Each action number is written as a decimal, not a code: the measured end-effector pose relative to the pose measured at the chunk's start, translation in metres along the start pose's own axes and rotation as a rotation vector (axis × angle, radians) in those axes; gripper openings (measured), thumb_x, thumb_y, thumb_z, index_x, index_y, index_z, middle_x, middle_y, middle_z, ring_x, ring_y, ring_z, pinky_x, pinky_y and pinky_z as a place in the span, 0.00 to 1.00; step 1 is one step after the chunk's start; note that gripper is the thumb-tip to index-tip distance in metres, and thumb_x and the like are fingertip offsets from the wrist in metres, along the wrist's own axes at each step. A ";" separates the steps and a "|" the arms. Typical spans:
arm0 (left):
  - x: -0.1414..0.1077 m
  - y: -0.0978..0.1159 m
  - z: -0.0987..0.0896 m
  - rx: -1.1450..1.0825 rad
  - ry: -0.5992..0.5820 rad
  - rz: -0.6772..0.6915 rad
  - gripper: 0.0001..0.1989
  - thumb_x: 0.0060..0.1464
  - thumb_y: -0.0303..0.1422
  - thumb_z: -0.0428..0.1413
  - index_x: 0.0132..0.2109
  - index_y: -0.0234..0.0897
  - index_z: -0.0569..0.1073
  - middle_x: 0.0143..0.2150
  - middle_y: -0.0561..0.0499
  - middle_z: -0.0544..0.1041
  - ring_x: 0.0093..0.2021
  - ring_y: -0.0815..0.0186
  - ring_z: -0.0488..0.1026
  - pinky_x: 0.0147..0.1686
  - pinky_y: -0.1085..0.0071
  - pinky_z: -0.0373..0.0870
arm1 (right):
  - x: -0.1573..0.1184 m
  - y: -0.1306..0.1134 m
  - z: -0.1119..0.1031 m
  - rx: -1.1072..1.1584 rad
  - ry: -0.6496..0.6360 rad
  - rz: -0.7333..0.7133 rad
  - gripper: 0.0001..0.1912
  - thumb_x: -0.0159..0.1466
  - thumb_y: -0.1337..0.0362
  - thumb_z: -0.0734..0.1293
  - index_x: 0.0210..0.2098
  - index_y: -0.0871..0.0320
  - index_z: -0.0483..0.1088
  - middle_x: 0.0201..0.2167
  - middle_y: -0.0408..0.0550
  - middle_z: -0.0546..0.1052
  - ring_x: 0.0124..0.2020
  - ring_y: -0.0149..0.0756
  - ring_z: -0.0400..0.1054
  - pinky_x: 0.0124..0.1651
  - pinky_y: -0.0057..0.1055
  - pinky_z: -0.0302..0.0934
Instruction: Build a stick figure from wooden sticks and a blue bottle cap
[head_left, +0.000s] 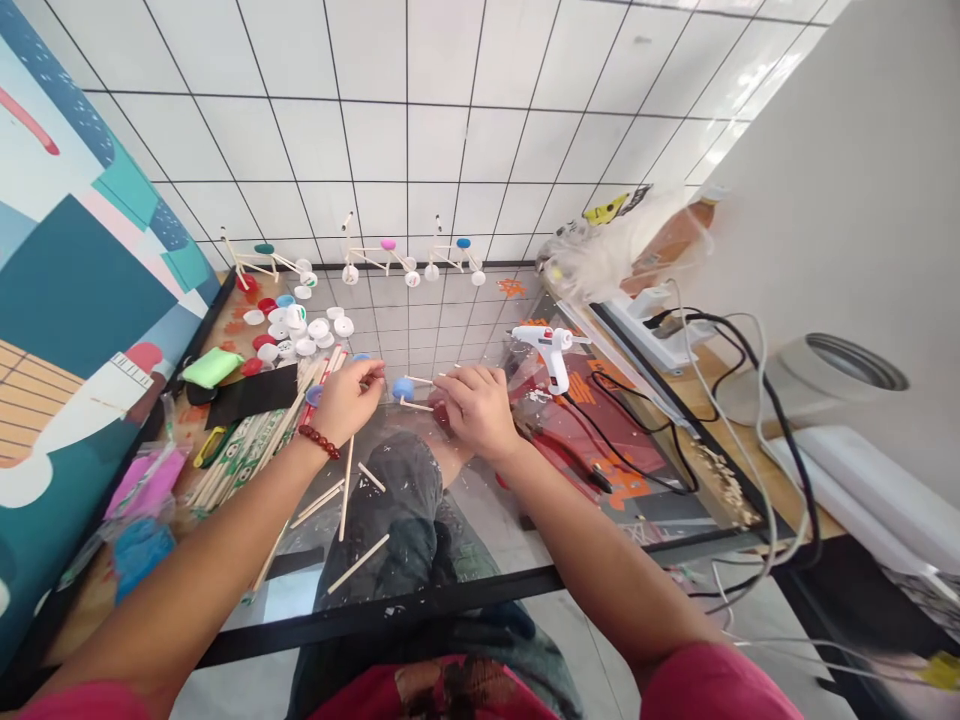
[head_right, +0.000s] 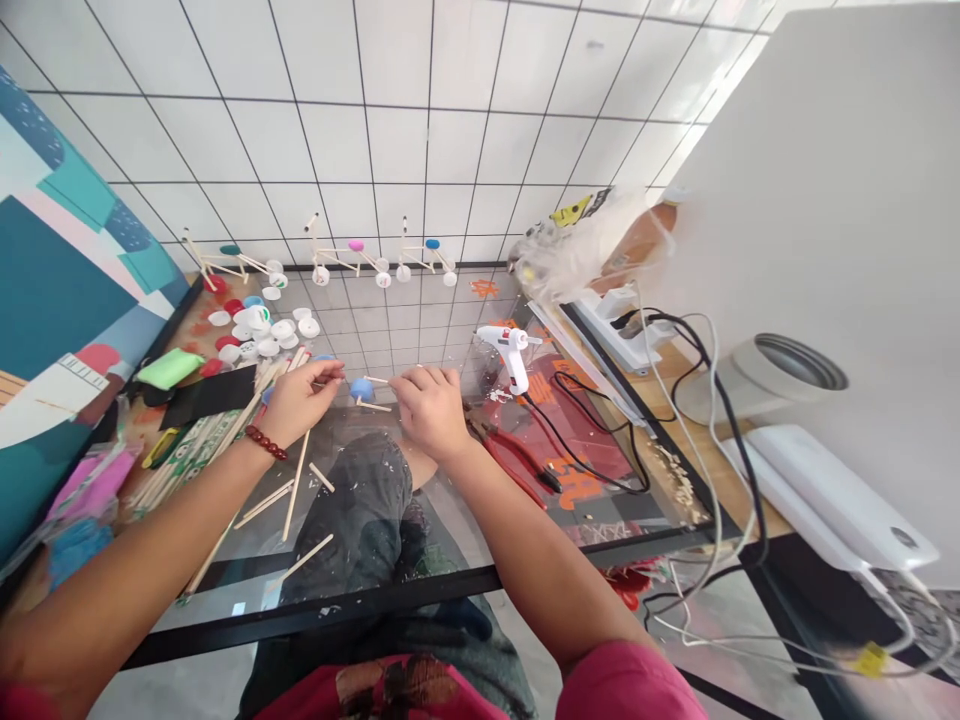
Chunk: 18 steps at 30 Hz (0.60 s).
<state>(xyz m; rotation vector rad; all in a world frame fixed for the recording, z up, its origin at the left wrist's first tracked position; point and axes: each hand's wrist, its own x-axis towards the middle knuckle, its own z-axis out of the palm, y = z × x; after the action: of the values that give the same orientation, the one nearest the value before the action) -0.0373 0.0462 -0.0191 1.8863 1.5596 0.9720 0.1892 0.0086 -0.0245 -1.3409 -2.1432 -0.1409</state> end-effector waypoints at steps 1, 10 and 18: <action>0.000 0.003 -0.003 -0.010 0.000 -0.009 0.16 0.54 0.31 0.54 0.48 0.34 0.79 0.44 0.44 0.83 0.43 0.60 0.80 0.45 0.65 0.77 | 0.000 0.000 -0.001 0.001 0.016 -0.017 0.12 0.67 0.70 0.63 0.44 0.54 0.77 0.41 0.47 0.81 0.43 0.40 0.68 0.45 0.39 0.48; 0.005 0.058 -0.060 -0.733 0.054 -0.182 0.07 0.45 0.29 0.64 0.35 0.34 0.78 0.34 0.50 0.80 0.33 0.69 0.75 0.36 0.72 0.72 | 0.002 -0.005 -0.013 0.330 0.080 0.006 0.11 0.70 0.62 0.62 0.42 0.56 0.77 0.36 0.50 0.80 0.40 0.40 0.70 0.46 0.39 0.56; 0.060 0.135 -0.113 -1.123 0.269 0.355 0.15 0.65 0.32 0.53 0.57 0.45 0.67 0.50 0.60 0.77 0.59 0.78 0.63 0.55 0.80 0.62 | 0.024 -0.162 -0.067 1.726 -0.432 0.288 0.31 0.59 0.40 0.68 0.55 0.50 0.67 0.53 0.46 0.76 0.53 0.42 0.70 0.56 0.41 0.68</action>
<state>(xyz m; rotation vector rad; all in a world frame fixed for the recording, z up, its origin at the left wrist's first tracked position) -0.0375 0.0691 0.1652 1.2121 0.4945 1.8028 0.0733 -0.0775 0.0785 -0.5000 -1.3388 1.7688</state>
